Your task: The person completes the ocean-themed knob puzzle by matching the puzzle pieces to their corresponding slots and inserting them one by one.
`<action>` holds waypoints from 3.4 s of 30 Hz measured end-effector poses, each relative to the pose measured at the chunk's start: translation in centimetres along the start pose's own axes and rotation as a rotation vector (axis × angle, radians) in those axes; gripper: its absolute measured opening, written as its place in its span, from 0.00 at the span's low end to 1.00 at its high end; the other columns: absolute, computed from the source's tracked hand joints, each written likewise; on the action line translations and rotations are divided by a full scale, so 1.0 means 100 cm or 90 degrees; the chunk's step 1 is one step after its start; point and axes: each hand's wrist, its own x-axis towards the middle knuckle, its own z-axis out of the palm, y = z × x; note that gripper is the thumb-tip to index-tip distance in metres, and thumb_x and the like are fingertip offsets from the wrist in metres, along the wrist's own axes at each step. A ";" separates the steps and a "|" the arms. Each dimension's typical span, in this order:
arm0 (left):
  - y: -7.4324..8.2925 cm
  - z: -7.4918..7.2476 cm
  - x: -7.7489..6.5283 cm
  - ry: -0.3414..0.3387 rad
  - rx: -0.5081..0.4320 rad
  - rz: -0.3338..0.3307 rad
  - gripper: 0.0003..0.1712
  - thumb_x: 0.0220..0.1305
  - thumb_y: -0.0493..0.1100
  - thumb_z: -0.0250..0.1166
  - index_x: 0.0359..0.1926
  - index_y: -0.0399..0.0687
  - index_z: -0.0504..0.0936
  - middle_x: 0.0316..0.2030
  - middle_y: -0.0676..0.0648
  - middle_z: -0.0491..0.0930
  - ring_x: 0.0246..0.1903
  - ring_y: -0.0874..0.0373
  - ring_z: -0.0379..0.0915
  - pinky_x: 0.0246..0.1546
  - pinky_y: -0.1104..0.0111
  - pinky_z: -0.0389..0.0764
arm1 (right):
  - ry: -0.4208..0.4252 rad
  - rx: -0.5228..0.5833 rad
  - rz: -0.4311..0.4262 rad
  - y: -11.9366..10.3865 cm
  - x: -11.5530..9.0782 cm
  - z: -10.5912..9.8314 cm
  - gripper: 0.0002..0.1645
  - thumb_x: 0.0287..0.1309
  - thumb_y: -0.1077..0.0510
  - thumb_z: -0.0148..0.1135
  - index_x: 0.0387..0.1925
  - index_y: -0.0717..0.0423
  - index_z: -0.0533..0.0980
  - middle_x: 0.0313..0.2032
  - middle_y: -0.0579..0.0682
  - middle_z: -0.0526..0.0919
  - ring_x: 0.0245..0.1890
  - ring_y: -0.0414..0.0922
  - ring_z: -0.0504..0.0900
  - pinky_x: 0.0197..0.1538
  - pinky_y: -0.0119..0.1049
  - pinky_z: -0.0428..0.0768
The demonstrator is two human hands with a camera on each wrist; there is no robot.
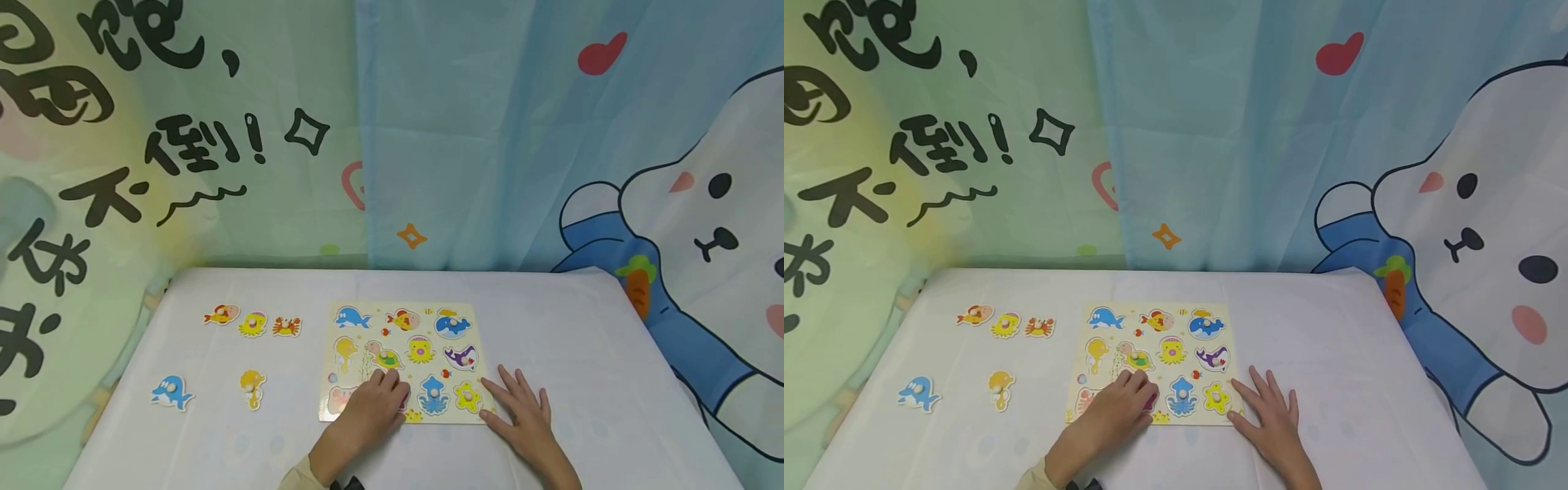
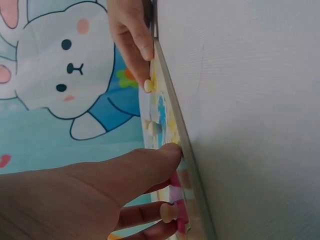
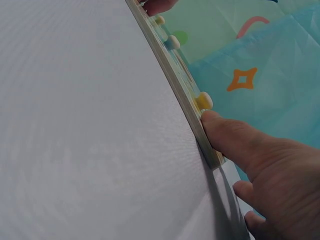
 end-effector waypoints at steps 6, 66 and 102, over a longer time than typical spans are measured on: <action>-0.004 -0.007 -0.001 -0.051 -0.083 -0.012 0.16 0.63 0.47 0.65 0.51 0.54 0.76 0.42 0.55 0.76 0.38 0.62 0.69 0.39 0.74 0.76 | 0.011 0.007 -0.005 0.002 0.000 -0.001 0.35 0.52 0.42 0.66 0.61 0.49 0.74 0.71 0.64 0.60 0.72 0.69 0.47 0.65 0.74 0.35; -0.146 -0.040 -0.114 -0.013 -0.178 -0.466 0.14 0.56 0.34 0.69 0.43 0.30 0.84 0.32 0.43 0.78 0.29 0.57 0.72 0.32 0.65 0.77 | 0.020 -0.007 -0.012 0.004 -0.001 0.002 0.34 0.53 0.42 0.65 0.61 0.48 0.75 0.71 0.63 0.60 0.72 0.69 0.48 0.65 0.74 0.36; -0.102 -0.033 -0.060 0.124 -0.216 -0.350 0.10 0.52 0.33 0.70 0.38 0.37 0.87 0.31 0.47 0.76 0.29 0.61 0.73 0.30 0.72 0.78 | 0.009 0.001 -0.003 0.003 -0.001 0.002 0.35 0.53 0.42 0.66 0.62 0.49 0.74 0.72 0.63 0.59 0.73 0.68 0.46 0.66 0.73 0.34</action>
